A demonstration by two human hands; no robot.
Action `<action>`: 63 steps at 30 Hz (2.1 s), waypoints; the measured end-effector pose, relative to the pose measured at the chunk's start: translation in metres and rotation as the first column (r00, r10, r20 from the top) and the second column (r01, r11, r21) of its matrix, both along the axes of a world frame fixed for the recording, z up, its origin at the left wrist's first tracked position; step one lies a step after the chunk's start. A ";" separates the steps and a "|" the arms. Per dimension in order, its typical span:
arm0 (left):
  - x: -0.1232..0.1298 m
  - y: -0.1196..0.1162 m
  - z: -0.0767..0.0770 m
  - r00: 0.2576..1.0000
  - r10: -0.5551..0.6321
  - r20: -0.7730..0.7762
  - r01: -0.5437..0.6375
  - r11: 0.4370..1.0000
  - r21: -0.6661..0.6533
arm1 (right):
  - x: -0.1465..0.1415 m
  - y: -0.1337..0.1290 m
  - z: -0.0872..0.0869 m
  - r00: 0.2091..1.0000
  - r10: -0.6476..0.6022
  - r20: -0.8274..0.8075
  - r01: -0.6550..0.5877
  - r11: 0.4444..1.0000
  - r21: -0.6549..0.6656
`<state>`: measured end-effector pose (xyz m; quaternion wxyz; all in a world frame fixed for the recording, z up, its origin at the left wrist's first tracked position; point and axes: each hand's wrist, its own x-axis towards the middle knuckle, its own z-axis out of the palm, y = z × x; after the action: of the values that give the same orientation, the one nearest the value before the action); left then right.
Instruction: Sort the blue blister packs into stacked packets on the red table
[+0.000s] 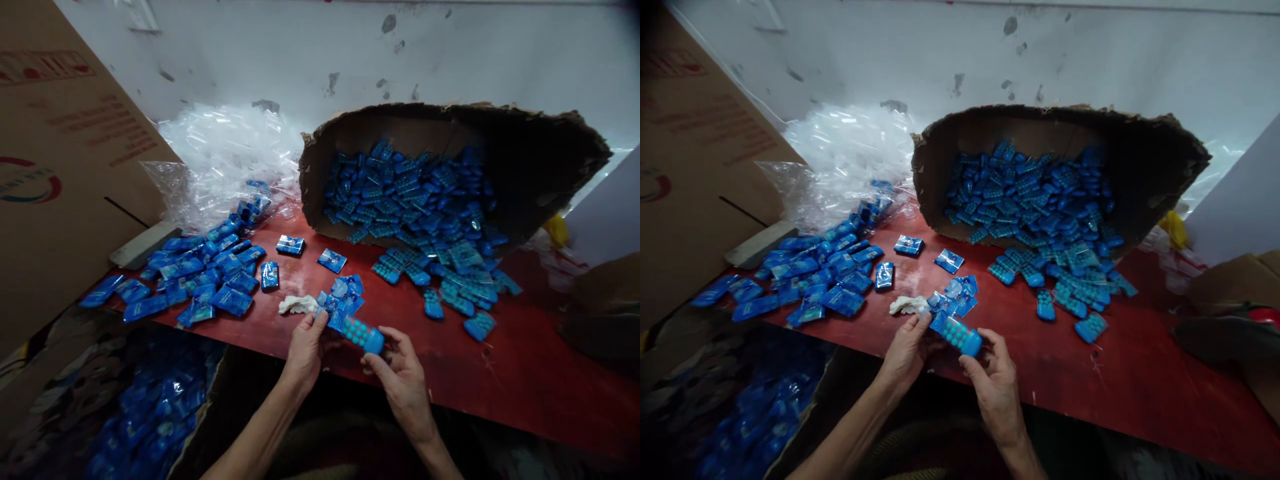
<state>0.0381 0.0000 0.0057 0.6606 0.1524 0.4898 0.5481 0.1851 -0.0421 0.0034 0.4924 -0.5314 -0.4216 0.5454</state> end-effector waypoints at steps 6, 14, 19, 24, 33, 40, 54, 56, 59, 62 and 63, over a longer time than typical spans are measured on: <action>-0.006 0.001 -0.004 0.995 -0.013 -0.094 0.023 0.994 0.109 | 0.000 0.002 0.006 1.000 0.010 -0.029 -0.010 1.000 -0.006; -0.005 0.004 -0.002 1.000 0.017 0.011 -0.018 0.998 0.053 | 0.001 0.000 -0.001 0.981 0.005 0.193 -0.025 0.995 0.101; -0.005 0.003 0.000 0.999 0.032 0.014 -0.033 0.997 0.067 | 0.005 0.001 -0.001 0.963 0.032 0.267 -0.079 0.983 0.167; -0.006 0.003 0.002 0.998 0.058 -0.022 -0.056 0.994 0.091 | 0.003 0.002 0.001 0.962 0.049 0.270 -0.084 0.989 0.119; -0.006 0.002 -0.001 0.995 0.042 -0.087 -0.031 0.991 0.128 | -0.007 0.000 0.003 1.000 -0.005 0.015 0.004 0.999 0.054; -0.005 0.006 0.010 0.998 0.043 -0.038 -0.040 0.996 0.076 | -0.007 -0.002 0.001 0.988 0.024 0.154 -0.042 0.993 0.114; -0.004 0.015 0.021 0.998 0.068 0.008 -0.068 0.996 0.063 | 0.000 0.015 0.013 0.975 0.051 0.216 -0.096 0.974 0.206; -0.005 0.016 0.018 0.998 0.056 -0.030 -0.053 0.993 0.102 | -0.002 0.018 0.016 0.991 0.061 0.120 -0.076 0.989 0.129; -0.004 0.016 0.015 0.997 0.017 -0.081 -0.006 0.989 0.145 | -0.009 0.020 0.016 0.997 0.041 -0.059 -0.037 0.997 0.073; 0.000 0.015 0.018 1.000 0.008 0.007 -0.008 0.993 0.114 | -0.013 0.020 0.012 0.997 0.033 -0.066 -0.029 0.998 0.064; 0.002 0.015 0.021 0.998 0.003 0.063 -0.009 0.996 0.089 | -0.014 0.020 0.009 0.999 0.033 -0.004 -0.033 0.996 0.084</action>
<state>0.0398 0.0148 0.0263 0.6665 0.1629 0.4445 0.5759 0.1715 -0.0222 0.0127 0.5063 -0.5018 -0.4513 0.5368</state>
